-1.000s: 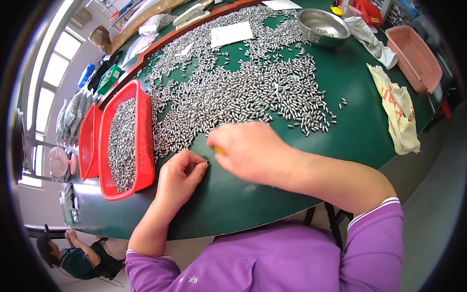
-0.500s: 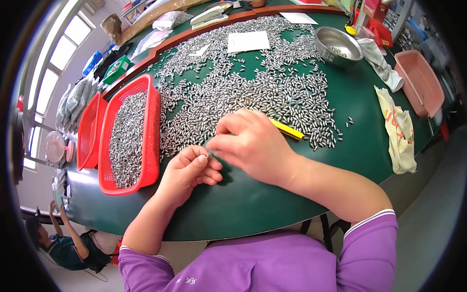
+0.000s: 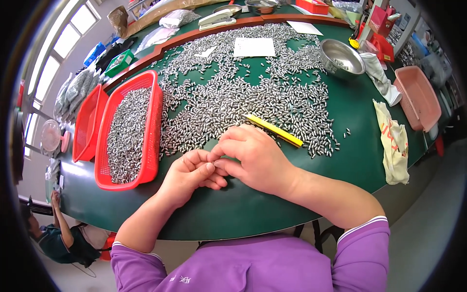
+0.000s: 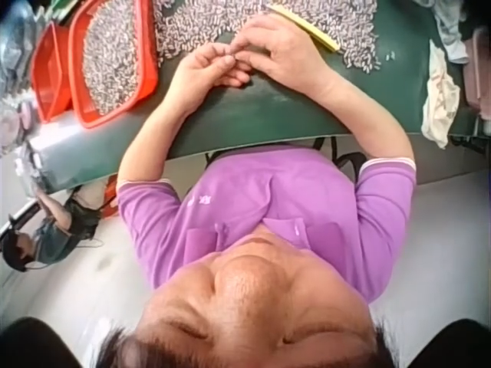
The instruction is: The recorder is sorting and inspecting small silver metallic components at an industrial workbench.
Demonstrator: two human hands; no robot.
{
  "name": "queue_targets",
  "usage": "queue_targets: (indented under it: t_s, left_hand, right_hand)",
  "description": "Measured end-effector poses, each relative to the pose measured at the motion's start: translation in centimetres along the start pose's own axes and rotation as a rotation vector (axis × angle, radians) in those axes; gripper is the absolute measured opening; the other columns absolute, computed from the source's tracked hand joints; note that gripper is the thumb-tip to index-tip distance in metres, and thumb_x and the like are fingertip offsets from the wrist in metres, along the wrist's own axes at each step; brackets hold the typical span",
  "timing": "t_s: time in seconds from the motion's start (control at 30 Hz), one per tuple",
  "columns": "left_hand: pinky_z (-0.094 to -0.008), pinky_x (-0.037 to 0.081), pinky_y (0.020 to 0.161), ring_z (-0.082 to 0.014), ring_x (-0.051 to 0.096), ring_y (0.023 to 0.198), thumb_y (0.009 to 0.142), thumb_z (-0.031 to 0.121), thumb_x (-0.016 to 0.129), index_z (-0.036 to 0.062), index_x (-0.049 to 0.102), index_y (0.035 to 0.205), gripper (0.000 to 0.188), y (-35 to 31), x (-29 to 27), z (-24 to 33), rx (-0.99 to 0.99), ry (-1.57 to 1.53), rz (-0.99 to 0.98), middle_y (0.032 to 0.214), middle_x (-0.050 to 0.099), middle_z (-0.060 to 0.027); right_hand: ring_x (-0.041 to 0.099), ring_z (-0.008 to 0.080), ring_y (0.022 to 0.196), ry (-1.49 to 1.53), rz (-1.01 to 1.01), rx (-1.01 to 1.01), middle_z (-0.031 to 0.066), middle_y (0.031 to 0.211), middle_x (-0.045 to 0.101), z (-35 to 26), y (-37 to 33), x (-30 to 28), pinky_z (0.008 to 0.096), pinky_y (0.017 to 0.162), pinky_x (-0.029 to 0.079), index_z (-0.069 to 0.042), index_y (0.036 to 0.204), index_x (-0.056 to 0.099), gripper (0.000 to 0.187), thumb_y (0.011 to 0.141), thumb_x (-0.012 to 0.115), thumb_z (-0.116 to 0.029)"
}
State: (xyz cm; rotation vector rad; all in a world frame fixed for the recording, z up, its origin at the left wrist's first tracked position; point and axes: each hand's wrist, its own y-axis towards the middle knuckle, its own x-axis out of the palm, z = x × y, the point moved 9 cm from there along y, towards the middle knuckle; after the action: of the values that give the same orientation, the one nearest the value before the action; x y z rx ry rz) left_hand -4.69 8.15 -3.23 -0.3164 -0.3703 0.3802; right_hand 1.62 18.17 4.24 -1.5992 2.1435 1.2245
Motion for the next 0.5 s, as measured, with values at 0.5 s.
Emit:
queue_targets:
  t_s: [0.5]
  left_hand:
    - [-0.0308, 0.056, 0.077, -0.0203, 0.068, 0.086, 0.101, 0.016, 0.049, 0.0016, 0.052, 0.112, 0.018, 0.3, -0.3, -0.1, 0.045, -0.087, -0.02, 0.102, 0.066, -0.0133]
  right_hand:
    - [0.057, 0.0213, 0.077, -0.154, 0.057, -0.163, 0.0025, 0.088, 0.059, -1.7, 0.2, -0.9, 0.0347, 0.067, 0.046, -0.011, 0.092, 0.069, 0.016, 0.076, 0.074, -0.012]
